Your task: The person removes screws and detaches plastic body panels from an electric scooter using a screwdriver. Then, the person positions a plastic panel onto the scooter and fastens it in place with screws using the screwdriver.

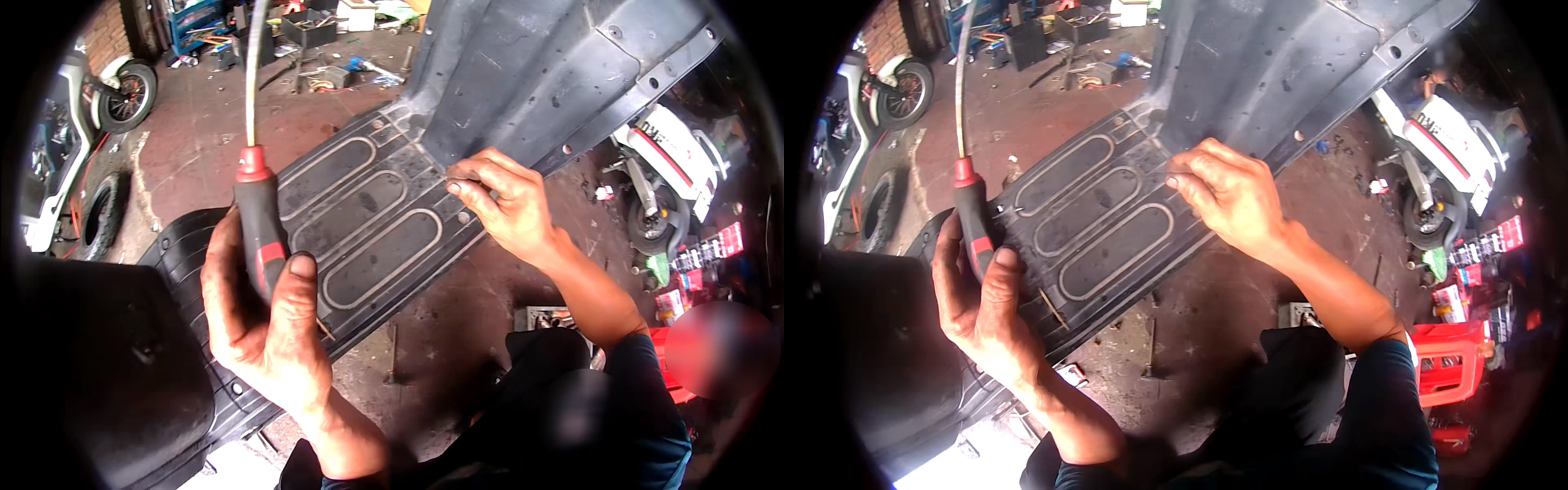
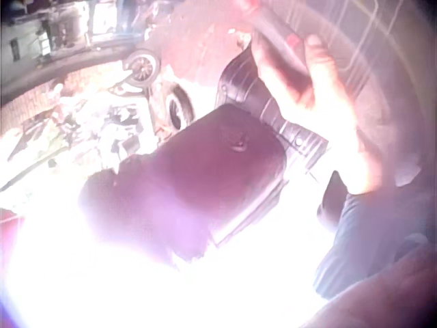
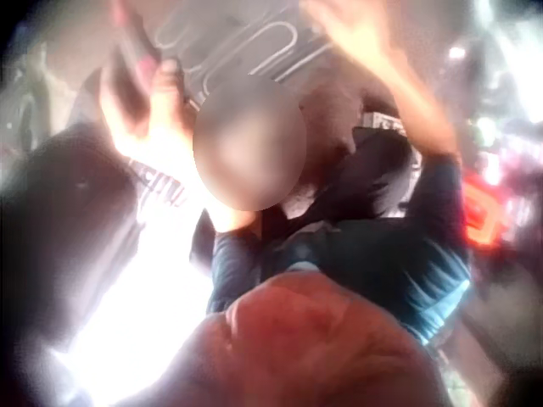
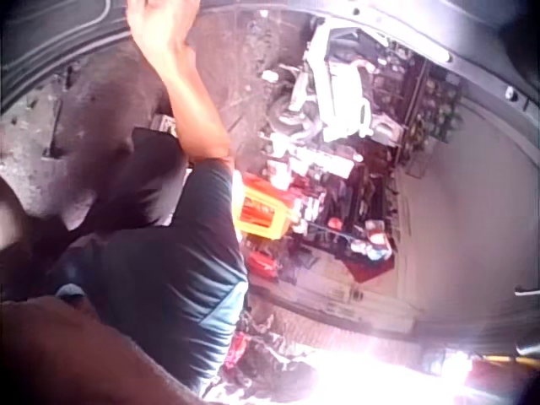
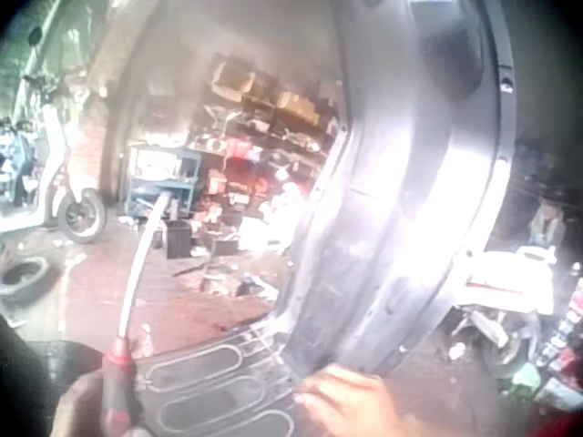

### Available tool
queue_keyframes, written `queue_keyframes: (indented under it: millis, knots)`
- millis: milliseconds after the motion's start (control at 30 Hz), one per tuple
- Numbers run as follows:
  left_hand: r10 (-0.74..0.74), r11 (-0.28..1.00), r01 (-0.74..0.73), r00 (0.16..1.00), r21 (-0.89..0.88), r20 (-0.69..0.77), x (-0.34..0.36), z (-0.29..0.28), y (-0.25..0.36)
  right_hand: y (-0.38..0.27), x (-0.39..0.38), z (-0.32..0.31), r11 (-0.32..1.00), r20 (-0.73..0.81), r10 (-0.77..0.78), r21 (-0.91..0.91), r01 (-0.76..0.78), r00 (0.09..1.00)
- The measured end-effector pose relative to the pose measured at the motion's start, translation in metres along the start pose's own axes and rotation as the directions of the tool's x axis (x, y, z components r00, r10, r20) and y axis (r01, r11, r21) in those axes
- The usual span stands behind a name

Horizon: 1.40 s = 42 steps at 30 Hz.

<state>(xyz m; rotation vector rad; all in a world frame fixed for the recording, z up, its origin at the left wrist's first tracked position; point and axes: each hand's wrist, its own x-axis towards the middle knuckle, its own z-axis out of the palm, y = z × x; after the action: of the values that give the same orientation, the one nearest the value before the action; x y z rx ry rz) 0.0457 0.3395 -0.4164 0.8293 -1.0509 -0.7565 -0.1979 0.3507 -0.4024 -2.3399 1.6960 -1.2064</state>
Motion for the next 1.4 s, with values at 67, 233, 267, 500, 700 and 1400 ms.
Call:
queue_keyframes:
  millis: [67, 233, 267, 500, 700, 1400]
  knots:
    - [0.027, 0.998, -0.023, 0.997, 0.06, -0.07, 0.0, -0.005, 0.008, 0.007, 0.002, 0.014, 0.968, 0.078, 0.205, 0.129, -0.214, 0.976]
    - [0.062, 0.979, -0.035, 0.99, 0.2, -0.129, 0.009, -0.047, 0.064, -0.007, 0.02, 0.056, 0.999, 0.182, -0.039, 0.005, 0.039, 0.983]
    - [0.043, 0.984, -0.017, 0.989, 0.178, -0.142, 0.009, -0.056, 0.068, -0.012, 0.024, 0.065, 0.998, 0.191, -0.048, 0.049, 0.039, 0.98]
    - [0.167, 0.982, -0.129, 0.938, 0.141, -0.302, 0.01, -0.076, 0.08, -0.032, 0.069, 0.137, 0.979, 0.207, -0.201, 0.083, 0.187, 0.958]
    - [0.106, 0.993, -0.113, 0.952, -0.01, -0.287, 0.01, -0.059, 0.078, -0.039, 0.085, 0.15, 0.977, 0.379, -0.097, -0.14, 0.161, 0.92]
    - [-0.094, 0.888, 0.202, 0.959, -0.412, 0.269, -0.004, -0.03, 0.027, -0.031, 0.016, -0.074, 0.107, 0.142, 0.444, 0.972, -0.21, 0.884]
